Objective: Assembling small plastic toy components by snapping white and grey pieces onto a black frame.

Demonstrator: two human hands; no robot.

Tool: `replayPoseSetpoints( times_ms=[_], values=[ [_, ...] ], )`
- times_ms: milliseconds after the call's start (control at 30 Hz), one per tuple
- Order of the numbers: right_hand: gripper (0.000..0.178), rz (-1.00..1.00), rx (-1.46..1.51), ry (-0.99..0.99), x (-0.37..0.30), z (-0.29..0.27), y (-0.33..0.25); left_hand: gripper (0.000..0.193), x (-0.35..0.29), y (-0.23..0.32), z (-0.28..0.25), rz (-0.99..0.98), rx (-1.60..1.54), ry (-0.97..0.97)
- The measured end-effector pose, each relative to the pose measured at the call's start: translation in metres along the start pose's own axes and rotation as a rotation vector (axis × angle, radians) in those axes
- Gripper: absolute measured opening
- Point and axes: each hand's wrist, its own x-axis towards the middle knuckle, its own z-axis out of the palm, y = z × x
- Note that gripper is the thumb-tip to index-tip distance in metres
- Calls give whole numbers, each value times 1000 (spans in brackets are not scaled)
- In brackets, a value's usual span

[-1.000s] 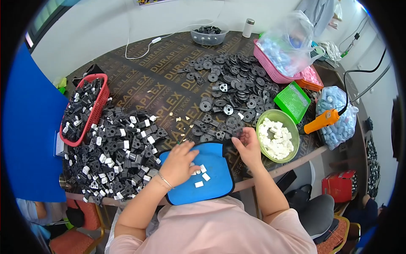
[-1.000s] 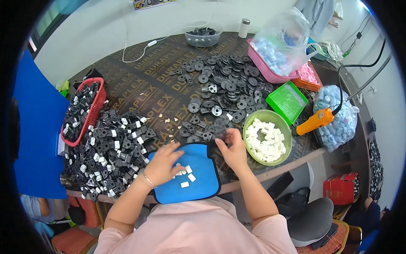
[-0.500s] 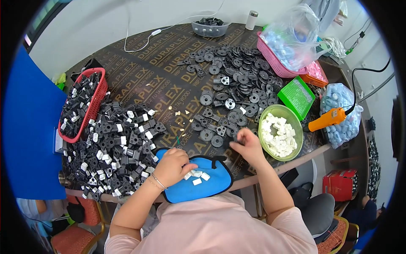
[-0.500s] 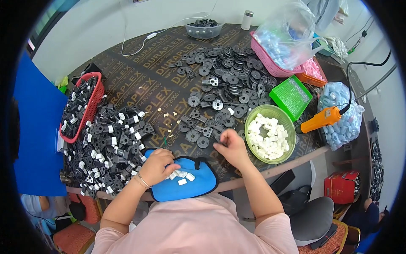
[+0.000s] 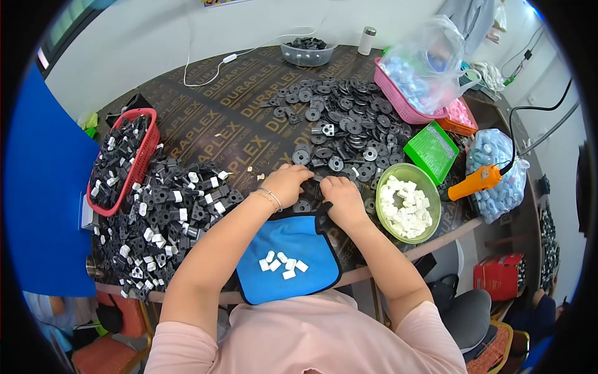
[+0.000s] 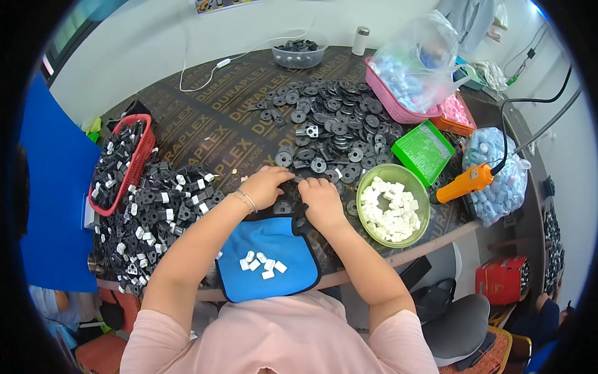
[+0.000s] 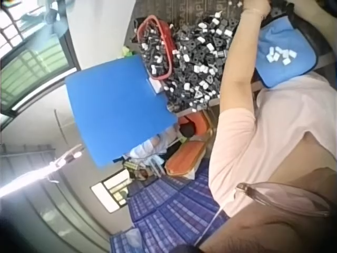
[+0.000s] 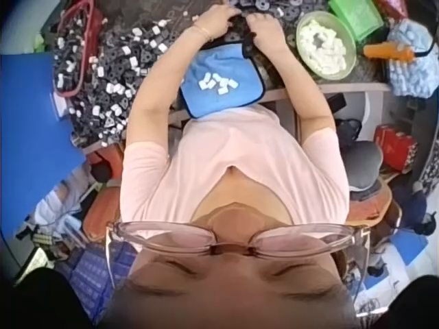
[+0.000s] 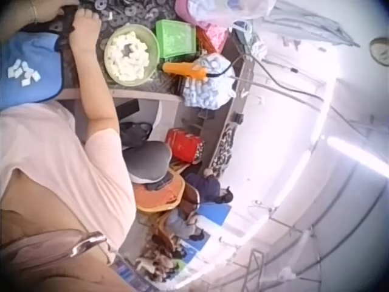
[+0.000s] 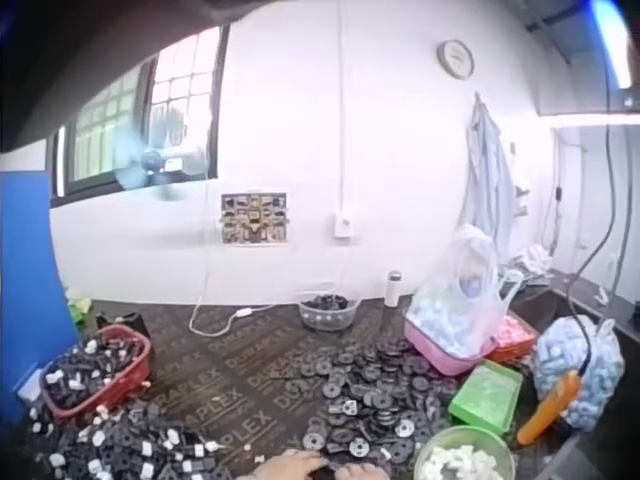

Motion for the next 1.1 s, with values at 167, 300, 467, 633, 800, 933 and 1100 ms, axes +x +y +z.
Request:
replayPoseSetpoints(
  times_ms=[167, 300, 467, 633, 800, 933, 1100],
  values=[
    [23, 67, 28, 43, 4, 1, 8, 50, 15, -1, 0, -13, 3, -30],
    [20, 170, 126, 111, 7, 0, 11, 49, 22, -4, 9, -79, -85, 35],
    [23, 274, 279, 173, 10, -3, 16, 49, 30, -9, 12, -173, -204, 47],
    [21, 464, 809, 379, 14, -9, 26, 40, 38, -4, 14, -268, -207, 87],
    [23, 473, 1766, 543, 12, -37, 43, 37, 40, -10, 15, -236, -340, 103],
    [25, 467, 1821, 501, -15, -66, 37, 41, 40, -4, 10, -333, -303, 172],
    [29, 378, 1250, -40, -88, -53, 17, 55, 44, -15, 9, -389, -242, 147]
  ],
)
